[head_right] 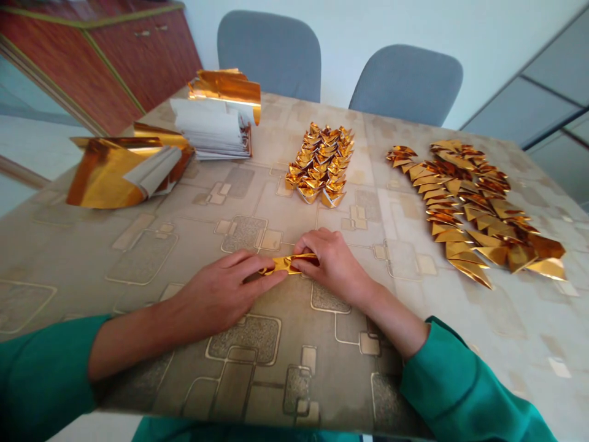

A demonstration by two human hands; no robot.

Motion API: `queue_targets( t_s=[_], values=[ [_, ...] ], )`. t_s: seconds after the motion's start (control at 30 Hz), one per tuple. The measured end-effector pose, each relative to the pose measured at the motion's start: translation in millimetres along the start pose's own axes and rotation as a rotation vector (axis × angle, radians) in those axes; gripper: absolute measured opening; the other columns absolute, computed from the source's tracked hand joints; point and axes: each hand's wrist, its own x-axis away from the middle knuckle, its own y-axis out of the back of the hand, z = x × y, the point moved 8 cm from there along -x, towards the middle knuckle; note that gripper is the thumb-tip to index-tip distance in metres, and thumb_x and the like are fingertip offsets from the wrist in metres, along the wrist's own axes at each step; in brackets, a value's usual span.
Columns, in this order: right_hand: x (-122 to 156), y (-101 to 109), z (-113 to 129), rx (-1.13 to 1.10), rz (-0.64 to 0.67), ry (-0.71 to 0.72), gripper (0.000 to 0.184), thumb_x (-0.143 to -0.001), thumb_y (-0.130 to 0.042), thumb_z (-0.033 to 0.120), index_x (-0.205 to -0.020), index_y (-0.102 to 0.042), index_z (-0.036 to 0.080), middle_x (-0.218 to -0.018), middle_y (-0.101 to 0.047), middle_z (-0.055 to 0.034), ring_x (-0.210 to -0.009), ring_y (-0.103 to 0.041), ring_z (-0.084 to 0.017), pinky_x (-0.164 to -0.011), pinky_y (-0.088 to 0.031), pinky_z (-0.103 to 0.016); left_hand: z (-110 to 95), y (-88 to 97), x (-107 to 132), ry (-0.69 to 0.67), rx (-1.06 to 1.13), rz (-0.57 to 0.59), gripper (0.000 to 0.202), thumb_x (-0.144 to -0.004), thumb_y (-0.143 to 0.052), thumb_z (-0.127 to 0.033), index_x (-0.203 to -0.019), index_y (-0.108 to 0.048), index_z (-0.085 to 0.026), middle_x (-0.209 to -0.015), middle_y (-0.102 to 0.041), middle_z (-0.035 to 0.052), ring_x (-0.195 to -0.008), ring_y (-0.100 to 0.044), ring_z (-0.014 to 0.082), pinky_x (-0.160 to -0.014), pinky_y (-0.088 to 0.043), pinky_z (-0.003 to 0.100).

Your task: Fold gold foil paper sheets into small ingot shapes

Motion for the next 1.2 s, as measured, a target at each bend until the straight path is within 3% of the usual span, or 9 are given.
queue_targets(
  t_s=[0.13, 0.3, 0.43, 0.67, 1.03, 1.2],
  values=[
    [1.8, -1.5, -1.8, 0.053, 0.001, -0.009, 0.011, -0.086, -0.068, 0.021, -0.081, -0.058, 0.019, -0.078, -0.063, -0.0008, -0.077, -0.054, -0.016, -0.071, -0.034, -0.029, -1.7, -2.5, 0.4, -0.026, 0.023, 0.002, 0.045, -0.092, -0.043, -0.013, -0.136, -0.048, -0.009, -0.128, -0.061, 0.0141, -0.111, -0.056, 0.0248, -0.093, -0.045, 0.039],
    [3.4, 1.2, 1.1, 0.189, -0.033, 0.019, 0.012, -0.089, -0.066, 0.031, -0.087, -0.062, 0.019, -0.089, -0.062, -0.0049, -0.088, -0.052, -0.02, -0.074, -0.032, -0.032, -1.6, -4.7, 0.5, -0.039, 0.038, 0.012, 0.046, -0.091, -0.042, -0.01, -0.136, -0.049, -0.009, -0.146, -0.048, 0.0164, -0.116, -0.056, 0.0243, -0.093, -0.046, 0.04],
    [4.9, -0.5, 8.6, 0.251, -0.027, 0.071, 0.01, -0.092, -0.062, 0.03, -0.088, -0.063, 0.021, -0.087, -0.062, -0.004, -0.087, -0.052, -0.02, -0.074, -0.03, -0.033, -2.1, -5.8, -0.6, -0.047, 0.029, 0.04, 0.045, -0.09, -0.044, -0.011, -0.135, -0.05, -0.009, -0.146, -0.049, 0.0174, -0.118, -0.056, 0.0246, -0.095, -0.046, 0.041],
    [11.0, -9.0, 20.2, 0.487, 0.0, 0.111, 0.023, -0.099, -0.049, 0.032, -0.087, -0.064, 0.019, -0.083, -0.062, -0.0059, -0.082, -0.05, -0.021, -0.073, -0.031, -0.034, -2.6, -6.5, -2.4, -0.048, -0.018, 0.082, 0.039, -0.093, -0.042, -0.014, -0.13, -0.052, -0.01, -0.143, -0.052, 0.0161, -0.12, -0.055, 0.0246, -0.096, -0.043, 0.041],
    [19.2, -11.3, 17.3, 0.502, -0.039, 0.065, 0.024, -0.1, -0.048, 0.032, -0.09, -0.067, 0.02, -0.089, -0.061, -0.0079, -0.086, -0.05, -0.022, -0.072, -0.035, -0.033, -5.4, -6.6, 0.3, -0.06, -0.107, 0.03, 0.043, -0.093, -0.04, -0.012, -0.134, -0.049, -0.004, -0.147, -0.047, 0.0189, -0.135, -0.042, 0.0274, -0.097, -0.041, 0.042],
    [18.8, -10.3, 20.8, 0.517, -0.07, 0.103, 0.023, -0.099, -0.05, 0.03, -0.088, -0.067, 0.02, -0.086, -0.062, -0.0059, -0.084, -0.049, -0.02, -0.072, -0.034, -0.032, -5.0, -9.0, -0.2, -0.049, -0.058, 0.047, 0.044, -0.093, -0.039, -0.012, -0.135, -0.048, -0.004, -0.147, -0.047, 0.0176, -0.125, -0.052, 0.0236, -0.097, -0.042, 0.04]
  ],
)
